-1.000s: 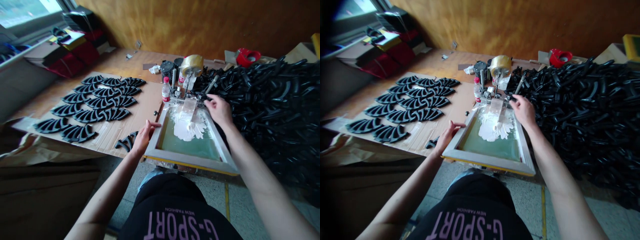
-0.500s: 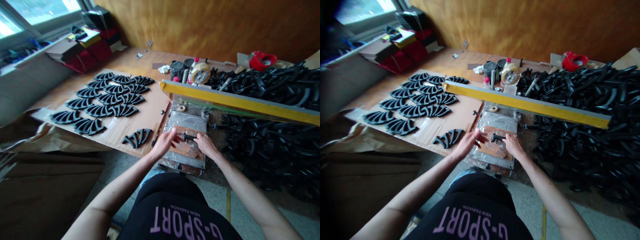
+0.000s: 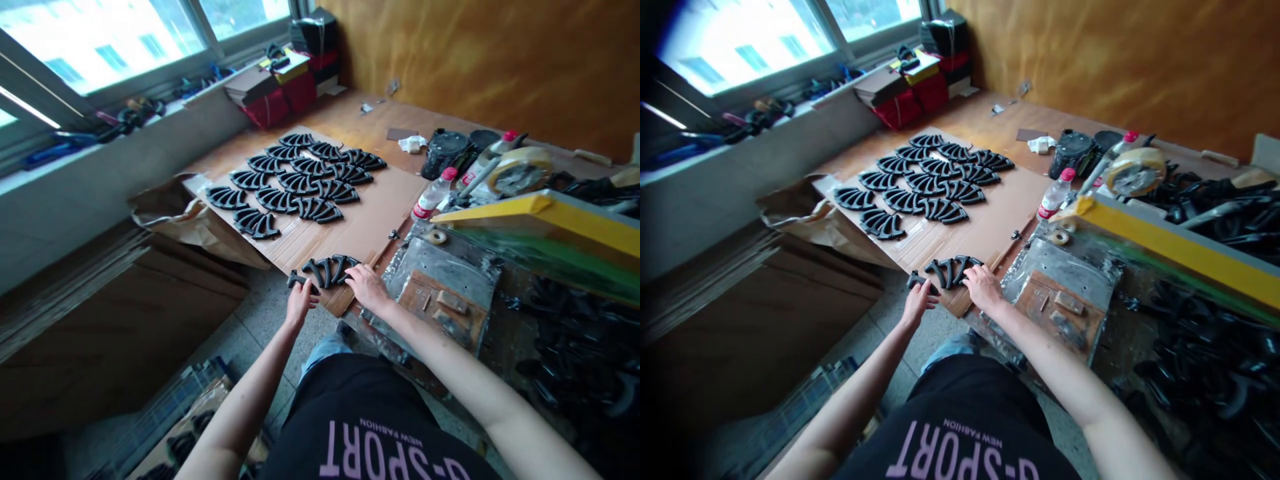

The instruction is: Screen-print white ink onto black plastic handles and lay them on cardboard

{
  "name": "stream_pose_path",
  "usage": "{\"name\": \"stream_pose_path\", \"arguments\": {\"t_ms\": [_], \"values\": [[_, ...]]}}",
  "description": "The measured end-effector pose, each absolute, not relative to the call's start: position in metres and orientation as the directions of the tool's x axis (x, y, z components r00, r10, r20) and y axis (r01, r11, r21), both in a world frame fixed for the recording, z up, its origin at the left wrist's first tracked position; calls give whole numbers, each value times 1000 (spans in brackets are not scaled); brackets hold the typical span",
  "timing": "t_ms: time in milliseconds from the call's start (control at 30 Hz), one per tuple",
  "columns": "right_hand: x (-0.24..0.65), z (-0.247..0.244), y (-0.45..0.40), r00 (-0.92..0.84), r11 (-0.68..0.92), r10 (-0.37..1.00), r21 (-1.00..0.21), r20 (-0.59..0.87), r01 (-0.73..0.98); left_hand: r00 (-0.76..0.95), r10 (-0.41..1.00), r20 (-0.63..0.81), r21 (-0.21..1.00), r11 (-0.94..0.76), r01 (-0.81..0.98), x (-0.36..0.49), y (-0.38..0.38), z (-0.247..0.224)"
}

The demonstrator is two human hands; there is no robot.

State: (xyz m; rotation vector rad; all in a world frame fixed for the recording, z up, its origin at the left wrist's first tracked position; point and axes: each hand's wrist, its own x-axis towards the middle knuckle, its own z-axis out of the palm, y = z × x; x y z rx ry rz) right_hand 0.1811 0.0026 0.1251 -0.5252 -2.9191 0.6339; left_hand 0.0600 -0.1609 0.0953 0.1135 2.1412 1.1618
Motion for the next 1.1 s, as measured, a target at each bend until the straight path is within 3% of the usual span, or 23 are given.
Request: {"name": "stream_pose_path", "arguments": {"t_ms": [100, 233, 500, 767, 833, 967, 1033, 1100], "values": [[155, 102, 7, -926, 850, 358, -371, -118, 375, -738, 337, -584, 629, 763, -150, 35, -168, 75], [136, 86, 2, -891, 840, 376, -314, -254, 443, -712, 345, -611, 525, 850, -39, 21, -157, 65], [130, 94, 1, -862, 825, 396, -290, -316, 485, -695, 377, -613, 369, 914, 170, -4, -137, 67], [123, 99, -7, -795, 770, 486, -254, -362, 586, -713, 420, -562, 296, 907, 301, -21, -126, 76], [127, 100, -7, -783, 761, 507, -238, -362, 603, -773, 441, -456, 310, 893, 327, -10, -134, 74], [130, 102, -7, -776, 754, 516, -239, -363, 612, -791, 612, -6, 391, 729, 561, 19, -147, 66], [128, 103, -9, -776, 749, 512, -250, -369, 613, -716, 695, 65, 368, 650, 665, 30, -146, 63], [126, 103, -11, -772, 744, 513, -255, -375, 618, -683, 729, 36, 326, 637, 698, 35, -140, 64]]}}
